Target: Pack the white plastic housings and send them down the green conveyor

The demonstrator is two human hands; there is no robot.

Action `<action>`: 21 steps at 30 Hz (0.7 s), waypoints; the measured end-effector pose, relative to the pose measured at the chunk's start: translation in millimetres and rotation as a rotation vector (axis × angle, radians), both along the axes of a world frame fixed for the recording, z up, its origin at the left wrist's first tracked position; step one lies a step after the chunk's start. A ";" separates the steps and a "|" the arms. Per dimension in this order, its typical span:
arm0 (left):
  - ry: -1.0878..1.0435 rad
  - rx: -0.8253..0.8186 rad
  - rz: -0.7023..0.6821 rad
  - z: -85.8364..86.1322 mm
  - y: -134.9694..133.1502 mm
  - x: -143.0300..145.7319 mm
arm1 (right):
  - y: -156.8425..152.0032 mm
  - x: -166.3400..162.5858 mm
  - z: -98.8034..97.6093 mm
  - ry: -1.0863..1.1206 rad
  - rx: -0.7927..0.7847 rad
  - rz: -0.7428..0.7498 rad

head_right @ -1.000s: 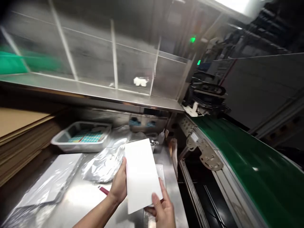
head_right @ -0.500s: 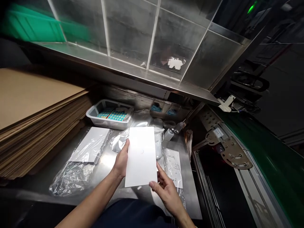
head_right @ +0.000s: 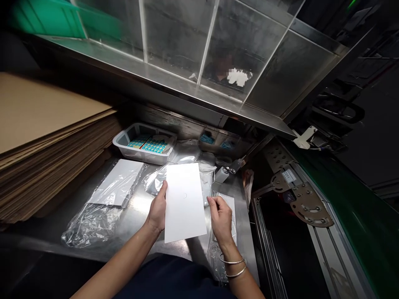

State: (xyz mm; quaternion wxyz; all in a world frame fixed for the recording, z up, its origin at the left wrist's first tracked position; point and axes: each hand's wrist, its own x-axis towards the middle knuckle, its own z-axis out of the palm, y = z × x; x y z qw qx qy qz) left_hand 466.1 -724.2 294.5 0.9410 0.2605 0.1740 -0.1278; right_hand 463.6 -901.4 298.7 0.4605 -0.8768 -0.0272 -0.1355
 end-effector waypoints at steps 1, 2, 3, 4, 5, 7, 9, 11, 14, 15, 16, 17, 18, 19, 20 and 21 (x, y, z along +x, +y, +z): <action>0.008 0.007 0.007 -0.7 1.7 -0.1 | -8.4 -0.2 -4.7 0.009 -0.008 -0.013; 0.014 0.012 0.012 -1.5 3.2 0.2 | -19.6 -0.1 -10.4 0.028 -0.022 -0.032; 0.017 0.015 0.016 -2.5 4.5 0.8 | -33.4 0.3 -17.1 0.053 -0.042 -0.062; 0.018 0.016 0.022 -3.6 5.3 1.5 | -49.5 0.9 -24.7 0.086 -0.066 -0.097; 0.018 0.015 0.027 -4.9 5.8 2.4 | -67.1 1.6 -32.8 0.124 -0.094 -0.137; 0.030 0.024 0.041 -7.5 5.6 4.4 | -102.8 3.1 -49.0 0.216 -0.152 -0.217; 0.054 0.046 0.056 -10.0 4.0 6.6 | -130.3 4.6 -60.9 0.265 -0.175 -0.287; 0.077 0.066 0.059 -11.7 1.1 9.1 | -139.7 6.1 -63.4 0.250 -0.122 -0.330; 0.095 0.095 0.029 -12.4 -6.7 13.1 | -113.5 10.2 -46.5 0.267 0.100 -0.250; 0.099 0.108 0.024 -12.3 -10.2 14.3 | -96.8 12.6 -37.2 0.292 0.175 -0.188; 0.101 0.123 0.029 -12.0 -13.8 15.0 | -78.2 15.6 -27.7 0.292 0.213 -0.123; 0.099 0.138 0.044 -11.8 -17.5 15.2 | -59.5 18.8 -18.9 0.258 0.209 -0.082; 0.097 0.150 0.065 -11.5 -21.0 14.8 | -42.0 22.0 -11.5 0.215 0.174 -0.040; 0.097 0.161 0.094 -11.4 -24.0 13.7 | -26.8 24.8 -6.1 0.170 0.119 0.003; 0.097 0.174 0.122 -11.4 -26.2 12.1 | -14.5 27.0 -2.9 0.122 0.059 0.033; 0.099 0.187 0.150 -11.6 -27.6 10.2 | -5.5 28.5 -1.7 0.078 0.008 0.054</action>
